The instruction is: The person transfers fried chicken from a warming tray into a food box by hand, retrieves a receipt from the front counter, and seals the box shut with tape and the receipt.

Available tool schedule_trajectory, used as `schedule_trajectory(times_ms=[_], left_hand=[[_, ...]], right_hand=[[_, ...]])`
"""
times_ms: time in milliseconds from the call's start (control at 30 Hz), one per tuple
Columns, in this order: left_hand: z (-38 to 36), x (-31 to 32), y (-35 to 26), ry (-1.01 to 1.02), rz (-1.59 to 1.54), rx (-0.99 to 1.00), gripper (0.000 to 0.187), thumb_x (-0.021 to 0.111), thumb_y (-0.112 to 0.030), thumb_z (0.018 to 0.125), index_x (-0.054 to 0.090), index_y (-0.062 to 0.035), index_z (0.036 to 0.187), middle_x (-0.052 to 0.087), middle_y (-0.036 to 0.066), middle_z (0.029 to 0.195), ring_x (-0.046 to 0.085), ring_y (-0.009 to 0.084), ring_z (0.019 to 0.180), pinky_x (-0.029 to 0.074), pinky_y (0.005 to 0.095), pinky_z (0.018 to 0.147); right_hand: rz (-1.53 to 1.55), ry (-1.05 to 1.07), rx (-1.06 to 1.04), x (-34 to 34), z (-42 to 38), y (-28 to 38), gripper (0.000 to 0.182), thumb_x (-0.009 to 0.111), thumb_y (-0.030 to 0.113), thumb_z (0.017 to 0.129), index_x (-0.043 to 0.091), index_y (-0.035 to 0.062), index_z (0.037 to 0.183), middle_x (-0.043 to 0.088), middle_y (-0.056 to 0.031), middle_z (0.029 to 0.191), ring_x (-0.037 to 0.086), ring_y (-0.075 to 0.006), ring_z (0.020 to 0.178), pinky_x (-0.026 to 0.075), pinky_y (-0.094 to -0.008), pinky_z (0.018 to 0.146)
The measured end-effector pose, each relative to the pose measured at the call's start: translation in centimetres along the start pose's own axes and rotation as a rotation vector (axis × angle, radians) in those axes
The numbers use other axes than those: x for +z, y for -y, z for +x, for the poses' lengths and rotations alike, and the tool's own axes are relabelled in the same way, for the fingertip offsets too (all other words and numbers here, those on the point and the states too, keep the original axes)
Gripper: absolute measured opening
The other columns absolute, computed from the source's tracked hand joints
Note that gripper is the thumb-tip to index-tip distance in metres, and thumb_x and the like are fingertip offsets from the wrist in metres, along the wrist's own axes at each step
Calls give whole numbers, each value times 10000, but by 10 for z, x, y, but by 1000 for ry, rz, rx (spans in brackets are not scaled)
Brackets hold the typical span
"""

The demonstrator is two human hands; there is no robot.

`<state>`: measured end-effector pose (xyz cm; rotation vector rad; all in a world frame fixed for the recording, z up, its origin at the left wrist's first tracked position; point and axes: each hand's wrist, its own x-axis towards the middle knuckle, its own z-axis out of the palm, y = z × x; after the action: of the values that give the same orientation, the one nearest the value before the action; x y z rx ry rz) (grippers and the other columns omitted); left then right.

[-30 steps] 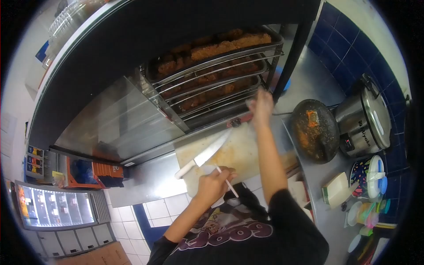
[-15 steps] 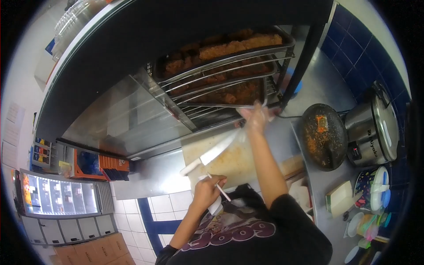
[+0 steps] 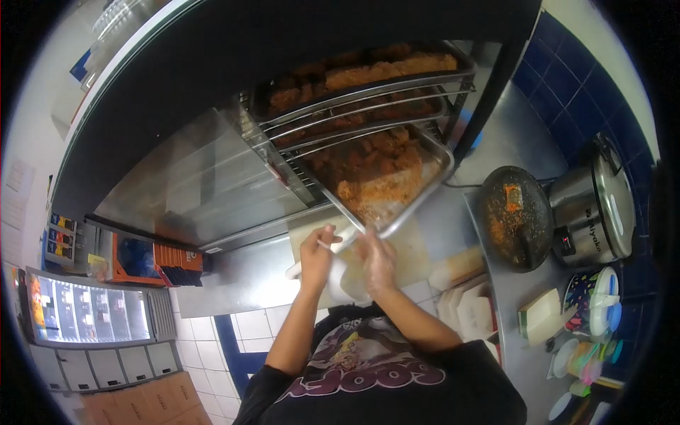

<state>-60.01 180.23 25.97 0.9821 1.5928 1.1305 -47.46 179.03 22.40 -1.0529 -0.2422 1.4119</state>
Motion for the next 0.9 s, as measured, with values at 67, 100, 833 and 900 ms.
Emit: schedule_trajectory(times_ms=[67,100,833,900], left_hand=[[6,3,-5,50,-20,-2,377,619,-341,986,680,13,1103,714,68,896,562,99,746,441,246,682],[5,6,-6,110,-32,-3,371,625,-342,983,681,6,1098,711,65,898,552,89,734,436,245,675],[-16,36,41,291,-315,-97,184,618,-195,999,626,-52,883,561,-58,763,448,32,674,381,212,605],[-18,38,51,304,-330,-91,191,616,-201,999,633,-49,886,577,-48,767,472,36,683,395,207,614]], right_hand=[[-119,69,65,-19,-11,1,506,657,455,945,684,-45,1018,663,-70,849,555,-105,700,432,-249,636],[-131,70,69,-23,-19,6,506,657,455,945,684,-45,1018,663,-70,849,555,-105,700,432,-249,636],[-1111,560,-203,20,47,107,357,559,111,968,572,72,1322,572,-135,1349,637,-295,1141,577,-399,897],[-890,523,-98,6,45,116,423,600,41,941,515,47,1356,555,-133,1345,654,-311,1104,612,-382,854]])
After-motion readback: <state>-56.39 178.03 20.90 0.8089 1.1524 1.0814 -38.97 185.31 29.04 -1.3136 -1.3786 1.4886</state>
